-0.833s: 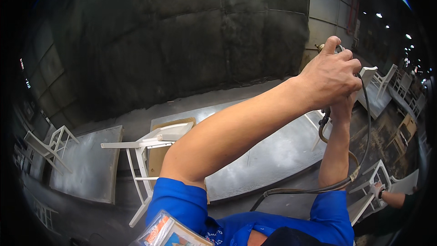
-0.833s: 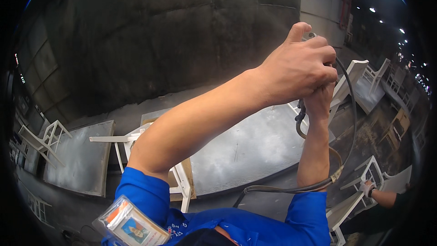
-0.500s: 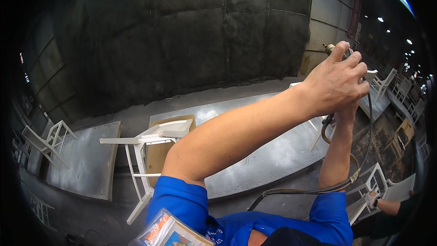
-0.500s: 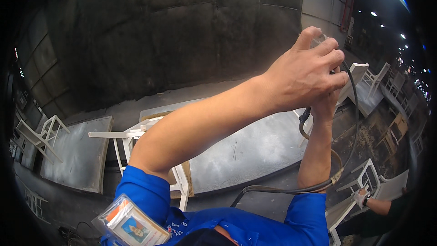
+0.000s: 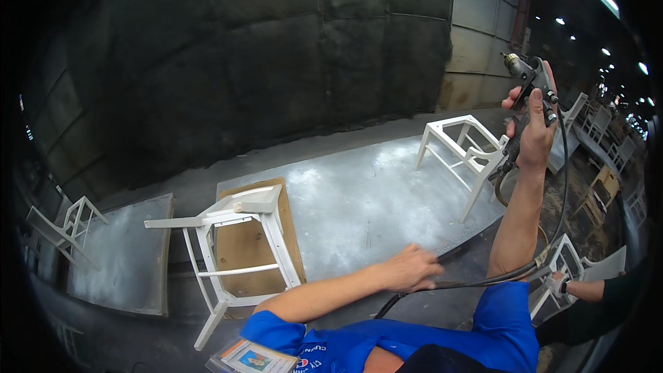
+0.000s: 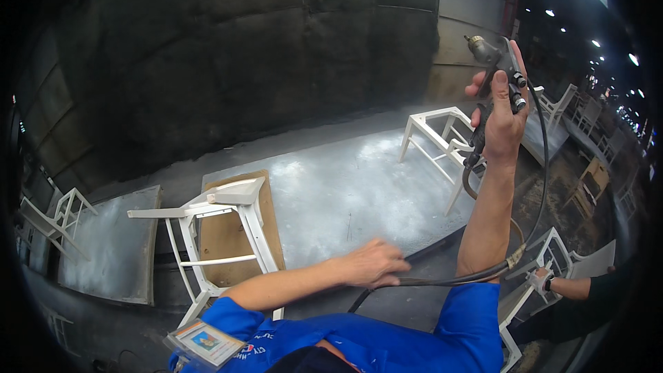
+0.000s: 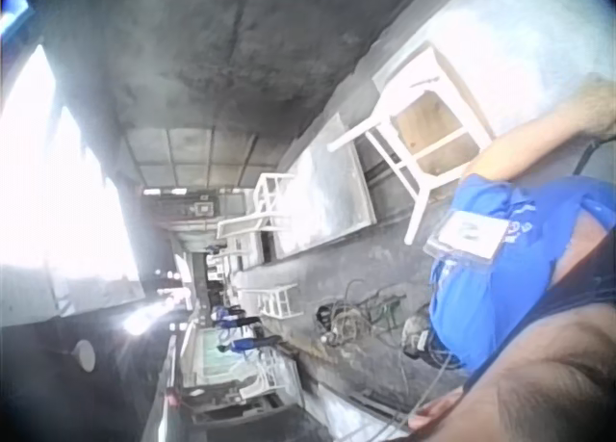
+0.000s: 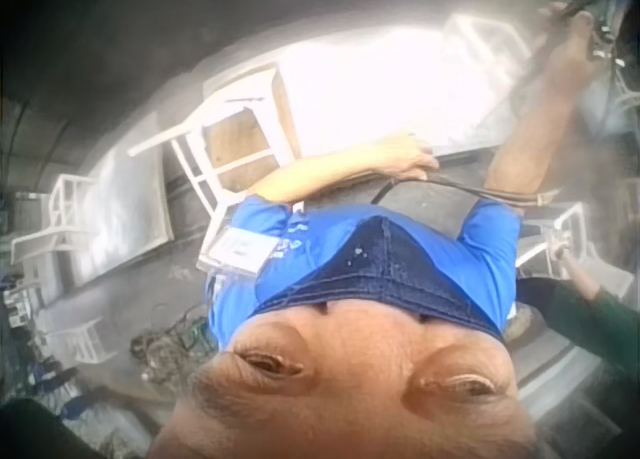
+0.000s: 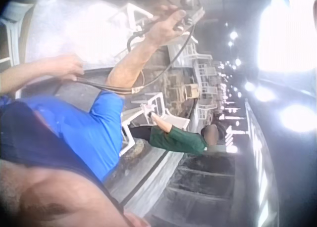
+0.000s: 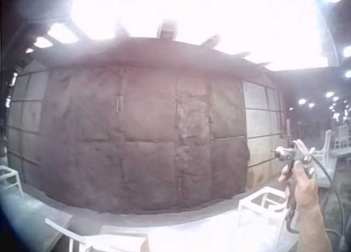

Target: The person spray paints white chair frames using a handheld spray gun. They repeatedly pick up chairs, rotate them to coat all sides, and place them back on the floor. The process is repeated for multiple chairs in a workshop setting.

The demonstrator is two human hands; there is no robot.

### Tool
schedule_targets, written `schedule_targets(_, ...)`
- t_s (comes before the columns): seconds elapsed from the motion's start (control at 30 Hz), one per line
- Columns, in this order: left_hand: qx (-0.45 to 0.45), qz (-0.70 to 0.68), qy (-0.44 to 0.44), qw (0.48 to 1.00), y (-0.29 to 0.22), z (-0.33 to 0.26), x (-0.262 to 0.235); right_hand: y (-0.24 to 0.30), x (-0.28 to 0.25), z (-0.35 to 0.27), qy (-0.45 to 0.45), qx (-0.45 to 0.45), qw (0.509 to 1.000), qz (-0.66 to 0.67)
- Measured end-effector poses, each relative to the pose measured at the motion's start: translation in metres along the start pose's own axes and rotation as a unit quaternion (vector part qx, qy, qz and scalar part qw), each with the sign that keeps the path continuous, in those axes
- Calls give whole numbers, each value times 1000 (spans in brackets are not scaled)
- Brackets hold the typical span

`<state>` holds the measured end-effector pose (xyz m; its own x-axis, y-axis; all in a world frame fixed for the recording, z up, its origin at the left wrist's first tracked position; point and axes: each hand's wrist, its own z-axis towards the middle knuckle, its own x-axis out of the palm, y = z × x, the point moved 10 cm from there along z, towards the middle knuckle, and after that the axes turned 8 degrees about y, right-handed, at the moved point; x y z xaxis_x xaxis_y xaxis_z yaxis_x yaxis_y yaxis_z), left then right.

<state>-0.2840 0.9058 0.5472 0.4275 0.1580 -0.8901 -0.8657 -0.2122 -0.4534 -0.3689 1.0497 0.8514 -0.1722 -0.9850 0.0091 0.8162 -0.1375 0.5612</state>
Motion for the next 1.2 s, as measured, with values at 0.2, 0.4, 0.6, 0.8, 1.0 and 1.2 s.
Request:
schedule_targets(0.2, -146, -389, 104, 904, 94, -62, 211, -12, -7, 13, 51, 16, 997, 48)
schedule_targets(0.4, -188, -397, 55, 897, 109, -117, 340, -30, -23, 10, -17, 74, 997, 11)
schedule_targets(0.6, -238, -503, -36, 830, 85, -181, 368, 4, 1, -5, -19, 62, 996, -54)
schedule_targets(0.8, -246, -523, -24, 816, 60, -218, 363, 41, 35, -17, -22, 79, 993, -82)
schedule_targets(1.0, -163, -597, -76, 781, 24, -233, 360, 50, 54, -28, 49, 65, 992, -91)
schedule_targets(1.2, -328, -508, -163, 780, 49, -255, 338, -27, 10, -65, 39, 188, 979, -72)
